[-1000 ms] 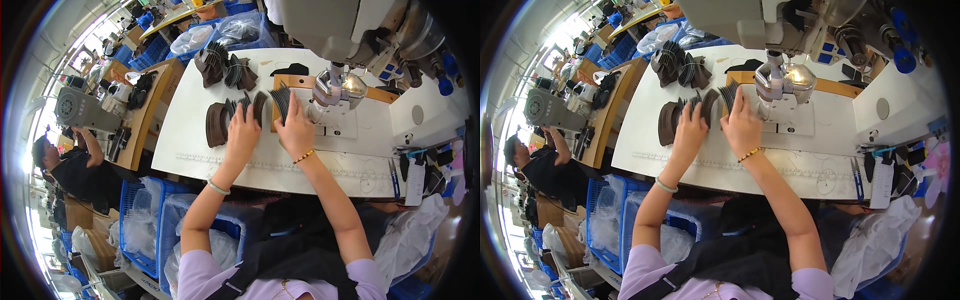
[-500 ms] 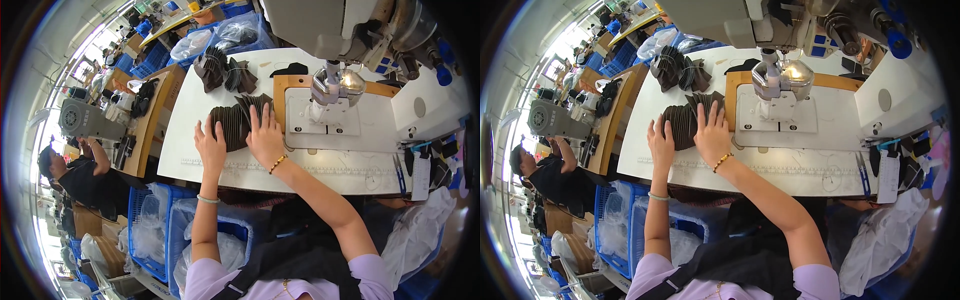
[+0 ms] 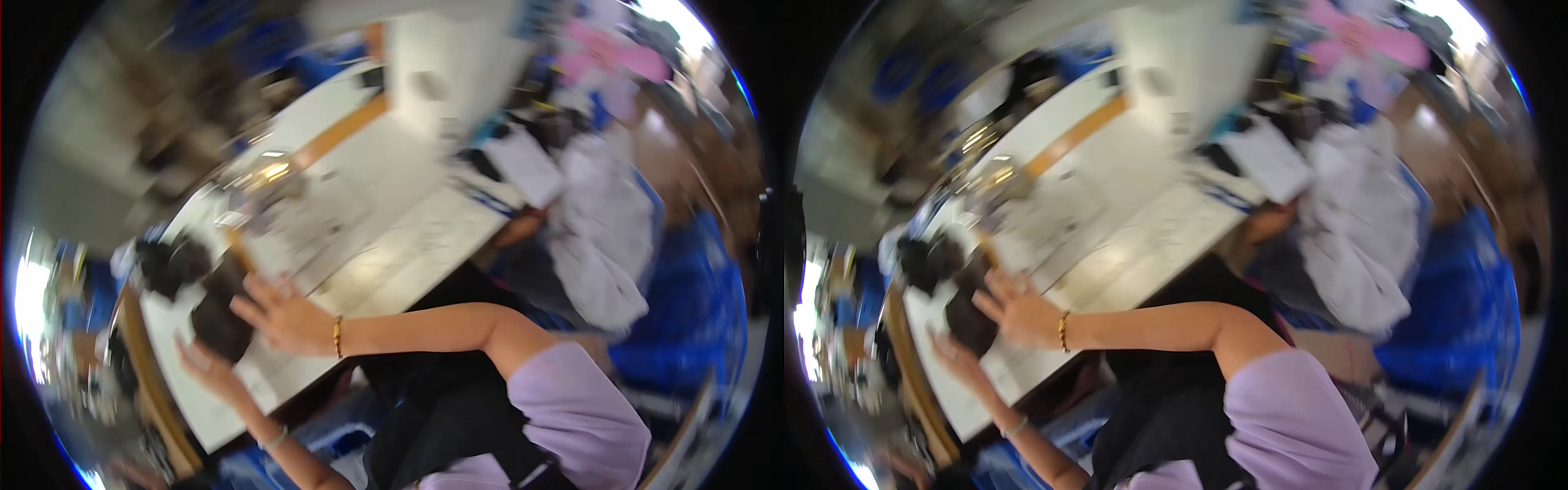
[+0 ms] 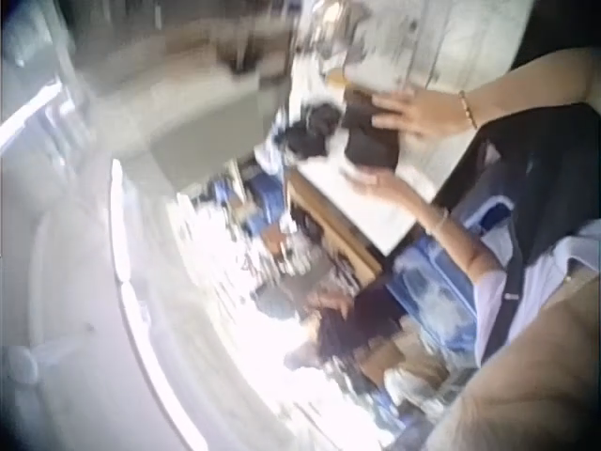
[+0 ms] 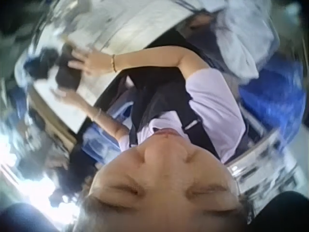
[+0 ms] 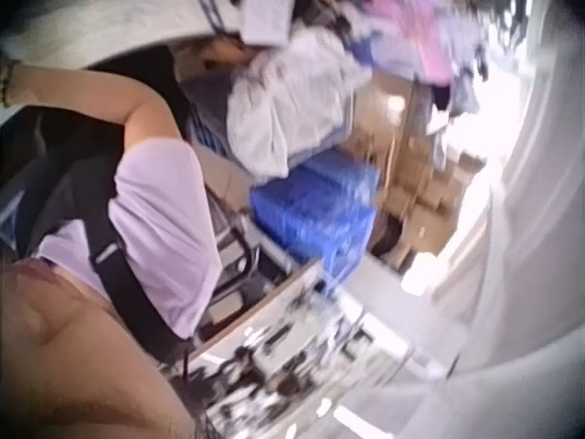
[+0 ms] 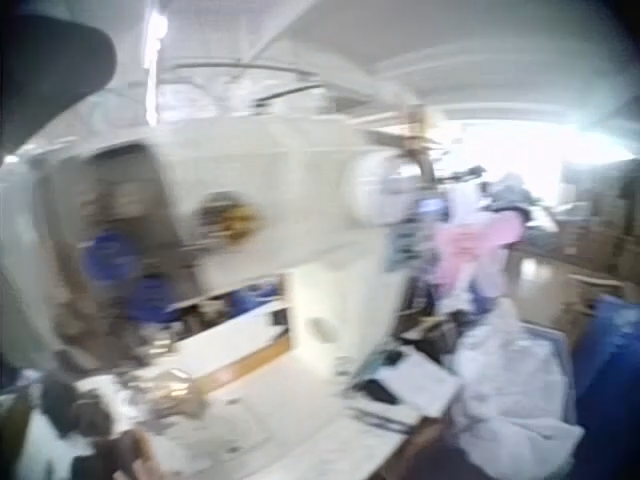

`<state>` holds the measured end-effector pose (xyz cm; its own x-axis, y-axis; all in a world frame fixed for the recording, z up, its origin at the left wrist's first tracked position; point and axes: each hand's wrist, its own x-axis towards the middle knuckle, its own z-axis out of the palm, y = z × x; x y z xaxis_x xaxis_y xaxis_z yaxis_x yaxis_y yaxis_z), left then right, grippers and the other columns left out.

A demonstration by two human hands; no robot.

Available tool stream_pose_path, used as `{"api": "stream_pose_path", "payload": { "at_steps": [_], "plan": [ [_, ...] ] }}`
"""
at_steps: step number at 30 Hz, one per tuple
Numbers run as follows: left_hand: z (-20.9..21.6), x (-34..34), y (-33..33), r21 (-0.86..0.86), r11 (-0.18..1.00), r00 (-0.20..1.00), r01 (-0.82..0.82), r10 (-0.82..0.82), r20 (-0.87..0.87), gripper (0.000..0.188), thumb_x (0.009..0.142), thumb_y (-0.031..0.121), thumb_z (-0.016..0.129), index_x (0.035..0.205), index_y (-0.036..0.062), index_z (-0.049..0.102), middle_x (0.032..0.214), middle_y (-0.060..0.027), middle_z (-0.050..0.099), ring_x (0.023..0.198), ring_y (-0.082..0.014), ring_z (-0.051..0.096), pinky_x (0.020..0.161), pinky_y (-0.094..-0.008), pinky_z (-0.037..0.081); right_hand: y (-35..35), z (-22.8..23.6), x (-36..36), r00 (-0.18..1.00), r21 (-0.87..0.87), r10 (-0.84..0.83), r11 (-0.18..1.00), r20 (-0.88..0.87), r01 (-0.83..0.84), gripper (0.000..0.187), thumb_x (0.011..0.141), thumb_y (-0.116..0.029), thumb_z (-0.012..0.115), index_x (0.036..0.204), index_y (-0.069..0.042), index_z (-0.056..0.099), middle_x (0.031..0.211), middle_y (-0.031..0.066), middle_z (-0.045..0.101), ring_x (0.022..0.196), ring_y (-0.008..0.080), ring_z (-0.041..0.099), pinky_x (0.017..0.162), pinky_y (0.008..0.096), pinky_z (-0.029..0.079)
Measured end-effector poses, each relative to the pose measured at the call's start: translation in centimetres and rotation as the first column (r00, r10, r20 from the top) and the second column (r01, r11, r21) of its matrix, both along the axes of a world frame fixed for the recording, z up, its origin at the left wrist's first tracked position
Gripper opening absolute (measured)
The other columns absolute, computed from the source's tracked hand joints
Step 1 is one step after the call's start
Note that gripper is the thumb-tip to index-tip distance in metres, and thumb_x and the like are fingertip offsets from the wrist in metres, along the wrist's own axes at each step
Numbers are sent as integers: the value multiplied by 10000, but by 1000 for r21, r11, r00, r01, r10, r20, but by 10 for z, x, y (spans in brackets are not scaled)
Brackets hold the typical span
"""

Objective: Operating a heavy-duty sewing machine to stitch shoe components and sorting finished pieces.

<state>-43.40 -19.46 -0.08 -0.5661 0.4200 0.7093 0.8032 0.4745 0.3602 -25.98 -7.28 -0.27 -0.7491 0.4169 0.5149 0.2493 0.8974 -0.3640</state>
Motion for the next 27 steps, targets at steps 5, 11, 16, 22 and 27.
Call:
{"api": "stream_pose_path", "payload": {
  "at_steps": [5,11,16,22,27],
  "plan": [
    [29,104,35,179,886,902,428,-431,-27,273,977,78,410,1178,-60,533,1173,-193,571,1089,-320,550,939,-398,431,37,4,163,933,20,202,978,-296,-206,441,794,-146,612,1212,-54,508,1155,121,534,1055,283,526,896,408,420],
    [19,217,43,100,403,399,910,-915,58,188,807,-41,502,977,-43,580,878,-157,639,804,-284,625,719,-344,498,67,-51,394,706,151,-686,690,-176,708,210,716,-100,622,922,-63,595,841,103,589,823,313,563,750,424,414],
    [8,289,74,60,31,20,998,-985,172,269,693,-96,600,947,-13,636,742,-84,627,688,-235,625,621,-318,496,78,-128,567,-15,321,-986,39,164,946,607,767,-191,675,1293,-48,409,1290,175,467,1139,357,475,935,444,397],
    [-11,358,117,97,-163,-184,982,-945,272,235,718,-58,639,945,0,645,757,-97,633,676,-255,618,630,-327,500,92,-241,672,24,-59,-659,-31,752,998,561,867,-372,552,1307,-40,447,1274,230,507,1187,389,470,1021,455,355],
    [-34,435,158,8,-376,-362,927,-887,288,278,812,47,620,1089,33,608,1038,-150,624,1003,-294,599,856,-379,487,111,-108,799,-355,12,-935,-354,20,935,428,851,-422,562,919,-3,615,966,234,632,940,412,593,791,502,454]
  ]
}}
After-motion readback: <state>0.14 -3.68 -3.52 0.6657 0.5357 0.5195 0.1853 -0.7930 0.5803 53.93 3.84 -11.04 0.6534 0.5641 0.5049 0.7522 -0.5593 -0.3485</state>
